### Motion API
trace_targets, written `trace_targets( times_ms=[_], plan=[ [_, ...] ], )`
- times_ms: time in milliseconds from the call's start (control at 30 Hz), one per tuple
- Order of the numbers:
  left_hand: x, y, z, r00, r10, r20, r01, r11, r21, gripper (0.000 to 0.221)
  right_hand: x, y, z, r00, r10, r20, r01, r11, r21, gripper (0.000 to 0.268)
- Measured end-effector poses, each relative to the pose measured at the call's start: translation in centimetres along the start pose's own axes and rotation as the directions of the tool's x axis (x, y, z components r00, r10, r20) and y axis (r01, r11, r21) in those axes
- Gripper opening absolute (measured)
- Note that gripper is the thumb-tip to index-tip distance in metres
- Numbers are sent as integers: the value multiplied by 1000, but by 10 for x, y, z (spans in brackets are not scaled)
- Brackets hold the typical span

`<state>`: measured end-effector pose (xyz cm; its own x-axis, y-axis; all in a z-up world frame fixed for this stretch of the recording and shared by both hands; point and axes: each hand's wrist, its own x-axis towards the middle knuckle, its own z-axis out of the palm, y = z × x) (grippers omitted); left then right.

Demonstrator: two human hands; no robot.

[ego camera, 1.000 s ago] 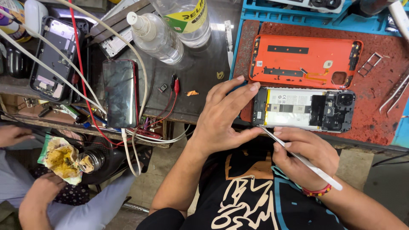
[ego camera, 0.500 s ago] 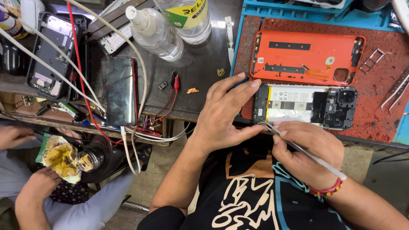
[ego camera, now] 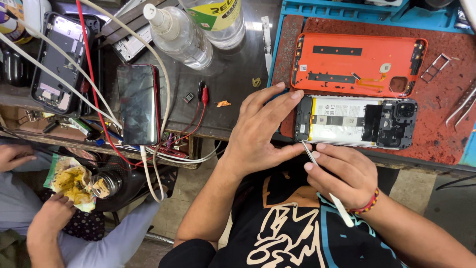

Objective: The person uses a screwdriver and a tool to work on the internal components of a mobile phone on a repair bench.

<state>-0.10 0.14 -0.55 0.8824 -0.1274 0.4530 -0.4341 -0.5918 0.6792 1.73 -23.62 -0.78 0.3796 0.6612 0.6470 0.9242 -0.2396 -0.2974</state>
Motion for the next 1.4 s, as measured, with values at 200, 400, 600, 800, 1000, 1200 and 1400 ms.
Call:
trace_targets(
  times_ms=[200,400,600,800,1000,1200,1400],
  plan=[
    [0,0,1,1000,-2,0,2,1000,15,87,-12,0,13,998,-46,-39,44,998,-52,29],
    [0,2,-1,1000,8,9,-8,1000,15,86,-20,-3,24,998,-31,-52,24,992,-124,31],
    [0,4,-7,999,20,41,-19,999,-36,82,-26,-2,27,997,-34,-67,23,987,-159,32],
    [1,7,-8,999,17,43,-16,1000,-16,81,-30,2,28,996,-62,-58,52,986,-161,32],
    [3,7,-9,999,15,46,-14,1000,-26,80,-32,4,30,995,-80,-59,68,983,-171,32],
    [4,8,-10,999,7,41,-5,999,-36,79,-30,6,32,992,-103,-69,89,979,-182,32],
    [4,7,-9,1000,10,16,-9,998,-54,80,-26,2,32,994,-103,-47,88,964,-252,32]
  ],
)
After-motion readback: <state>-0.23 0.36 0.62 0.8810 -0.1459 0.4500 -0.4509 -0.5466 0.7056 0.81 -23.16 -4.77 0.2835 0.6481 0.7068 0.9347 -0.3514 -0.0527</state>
